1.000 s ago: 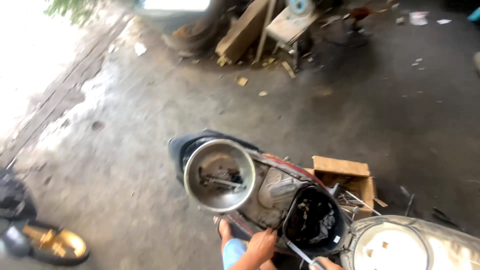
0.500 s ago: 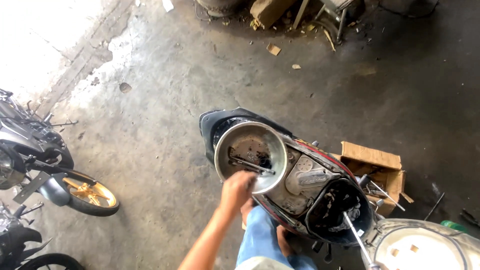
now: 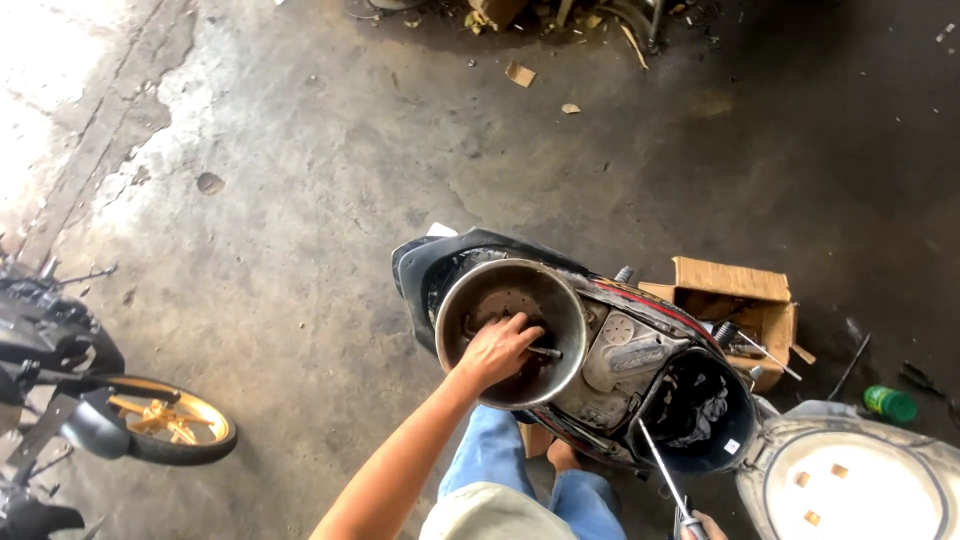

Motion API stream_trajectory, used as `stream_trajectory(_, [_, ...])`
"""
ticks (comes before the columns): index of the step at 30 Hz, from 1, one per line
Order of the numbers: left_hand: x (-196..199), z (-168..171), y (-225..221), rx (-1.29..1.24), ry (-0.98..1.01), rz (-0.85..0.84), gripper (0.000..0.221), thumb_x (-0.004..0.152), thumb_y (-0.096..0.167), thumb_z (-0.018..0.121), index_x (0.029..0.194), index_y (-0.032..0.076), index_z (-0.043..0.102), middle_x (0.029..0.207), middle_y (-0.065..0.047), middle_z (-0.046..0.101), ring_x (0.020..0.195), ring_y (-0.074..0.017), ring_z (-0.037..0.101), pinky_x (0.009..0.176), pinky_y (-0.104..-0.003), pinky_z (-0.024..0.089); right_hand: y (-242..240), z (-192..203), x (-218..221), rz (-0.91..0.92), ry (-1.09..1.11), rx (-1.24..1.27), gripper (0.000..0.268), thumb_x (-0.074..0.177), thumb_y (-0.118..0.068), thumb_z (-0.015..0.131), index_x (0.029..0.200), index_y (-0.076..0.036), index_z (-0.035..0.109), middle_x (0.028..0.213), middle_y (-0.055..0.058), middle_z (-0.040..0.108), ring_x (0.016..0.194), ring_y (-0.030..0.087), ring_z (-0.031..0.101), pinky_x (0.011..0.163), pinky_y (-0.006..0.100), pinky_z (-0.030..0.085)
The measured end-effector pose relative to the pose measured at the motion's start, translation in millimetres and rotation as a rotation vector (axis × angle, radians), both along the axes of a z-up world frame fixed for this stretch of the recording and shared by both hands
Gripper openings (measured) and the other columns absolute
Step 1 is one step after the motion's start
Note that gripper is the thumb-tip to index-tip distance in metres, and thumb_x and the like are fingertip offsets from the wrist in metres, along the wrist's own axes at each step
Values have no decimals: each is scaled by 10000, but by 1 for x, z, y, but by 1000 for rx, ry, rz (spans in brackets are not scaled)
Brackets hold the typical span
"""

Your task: Removing motorcycle seat and fairings using hand tools and organizing hardware.

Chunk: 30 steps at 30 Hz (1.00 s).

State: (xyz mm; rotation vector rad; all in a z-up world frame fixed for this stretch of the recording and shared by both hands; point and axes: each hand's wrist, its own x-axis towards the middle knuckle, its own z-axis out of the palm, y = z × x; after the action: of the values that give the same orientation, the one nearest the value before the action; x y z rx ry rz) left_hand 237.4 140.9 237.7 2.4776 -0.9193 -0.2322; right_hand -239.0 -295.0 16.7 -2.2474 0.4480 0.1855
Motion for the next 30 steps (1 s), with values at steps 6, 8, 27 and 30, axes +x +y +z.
stream_trajectory(6, [28, 12, 5, -277, 186, 66, 440, 749, 73, 755, 1177, 66, 652, 1109, -159, 597, 902, -389, 684, 759, -464, 580, 14, -66, -35, -176, -97, -116, 432, 745, -134, 817, 1138, 8, 705, 914, 177, 753, 904, 244, 765, 943, 358, 573])
stream_trajectory(8, [43, 14, 6, -245, 179, 105, 454, 735, 70, 762, 1177, 56, 656, 1114, -169, 590, 907, -400, 677, 759, -473, 577, 19, -61, -46, -250, -87, -52, 416, 778, -132, 792, 1154, 19, 696, 910, 181, 750, 865, 238, 751, 896, 354, 574])
stream_trajectory(27, [65, 49, 31, -122, 140, 48, 349, 784, 40, 720, 1109, 21, 595, 1034, -170, 590, 953, -381, 657, 782, -472, 529, 127, 49, -14, -478, -147, -97, 292, 990, -170, 700, 1221, 9, 694, 1025, 176, 732, 1018, 227, 719, 997, 342, 559])
stream_trajectory(30, [58, 38, 39, -20, 145, 53, 169, 876, 24, 671, 1033, 31, 609, 1006, -155, 589, 913, -362, 669, 761, -463, 540, 124, 67, -8, -441, -133, -81, 318, 998, -181, 680, 1248, 15, 683, 1053, 180, 729, 1063, 230, 714, 1006, 348, 551])
